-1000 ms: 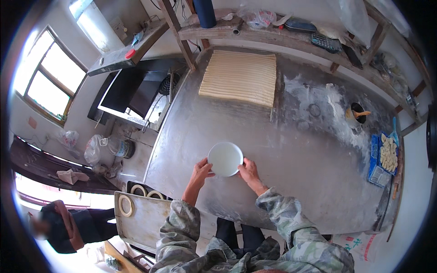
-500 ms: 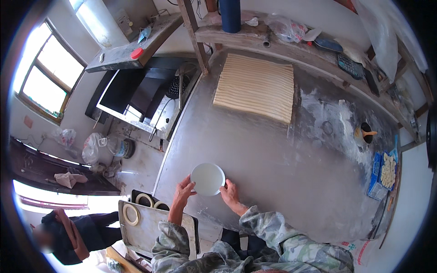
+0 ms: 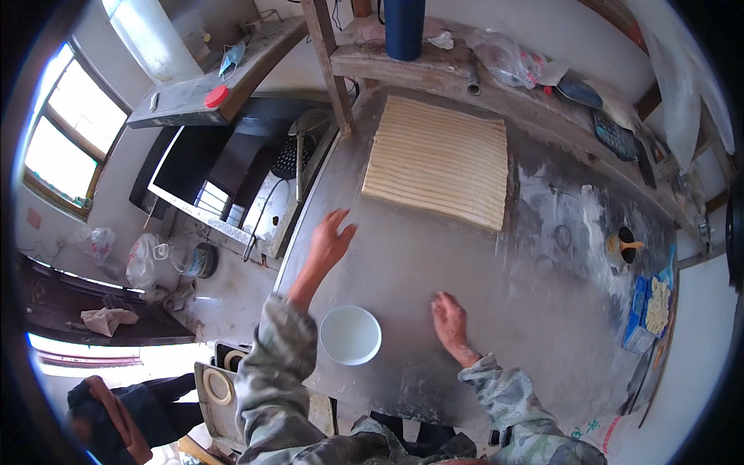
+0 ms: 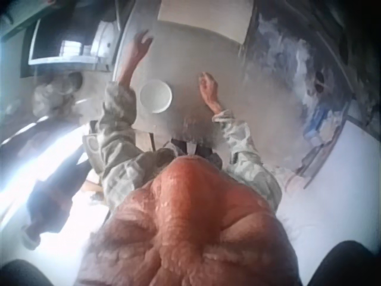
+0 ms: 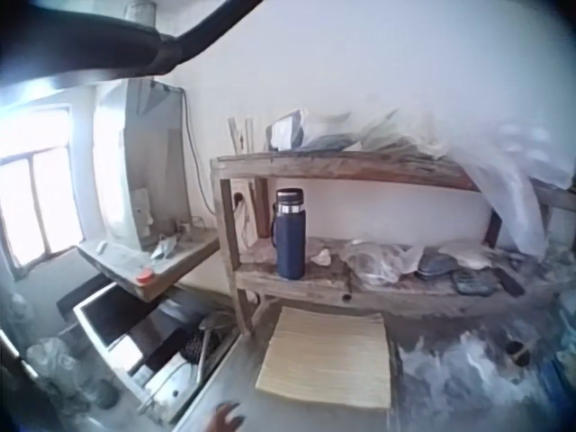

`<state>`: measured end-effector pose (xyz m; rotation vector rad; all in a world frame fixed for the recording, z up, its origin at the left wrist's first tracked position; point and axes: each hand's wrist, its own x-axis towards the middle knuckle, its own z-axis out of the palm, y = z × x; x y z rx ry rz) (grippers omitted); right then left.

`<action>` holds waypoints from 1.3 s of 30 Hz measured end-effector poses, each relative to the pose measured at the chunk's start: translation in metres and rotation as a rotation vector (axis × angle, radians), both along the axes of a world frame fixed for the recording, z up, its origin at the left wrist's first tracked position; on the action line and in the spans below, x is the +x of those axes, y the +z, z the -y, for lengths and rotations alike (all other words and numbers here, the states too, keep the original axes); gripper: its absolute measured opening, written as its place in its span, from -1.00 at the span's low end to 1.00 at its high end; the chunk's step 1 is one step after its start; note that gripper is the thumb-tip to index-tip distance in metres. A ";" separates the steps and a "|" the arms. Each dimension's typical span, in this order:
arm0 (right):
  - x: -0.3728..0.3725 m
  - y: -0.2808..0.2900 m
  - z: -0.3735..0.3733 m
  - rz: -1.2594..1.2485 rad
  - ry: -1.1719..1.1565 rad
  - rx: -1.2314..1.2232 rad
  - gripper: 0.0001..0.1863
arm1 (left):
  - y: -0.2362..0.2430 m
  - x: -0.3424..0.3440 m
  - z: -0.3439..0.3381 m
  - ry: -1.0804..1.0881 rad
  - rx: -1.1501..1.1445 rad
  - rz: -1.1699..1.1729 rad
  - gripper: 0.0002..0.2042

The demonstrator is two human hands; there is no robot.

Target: The person forms rings from long strips of dough by hand on a metal work surface, places the finished rings onto a baking tray, and then retrieves another tray from beneath the table.

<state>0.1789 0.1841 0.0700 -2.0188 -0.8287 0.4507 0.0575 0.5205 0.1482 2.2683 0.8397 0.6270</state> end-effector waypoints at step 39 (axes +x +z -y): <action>0.070 -0.012 0.011 0.342 -0.016 -0.134 -0.69 | -0.118 0.172 -0.075 -0.215 0.556 -0.228 -0.22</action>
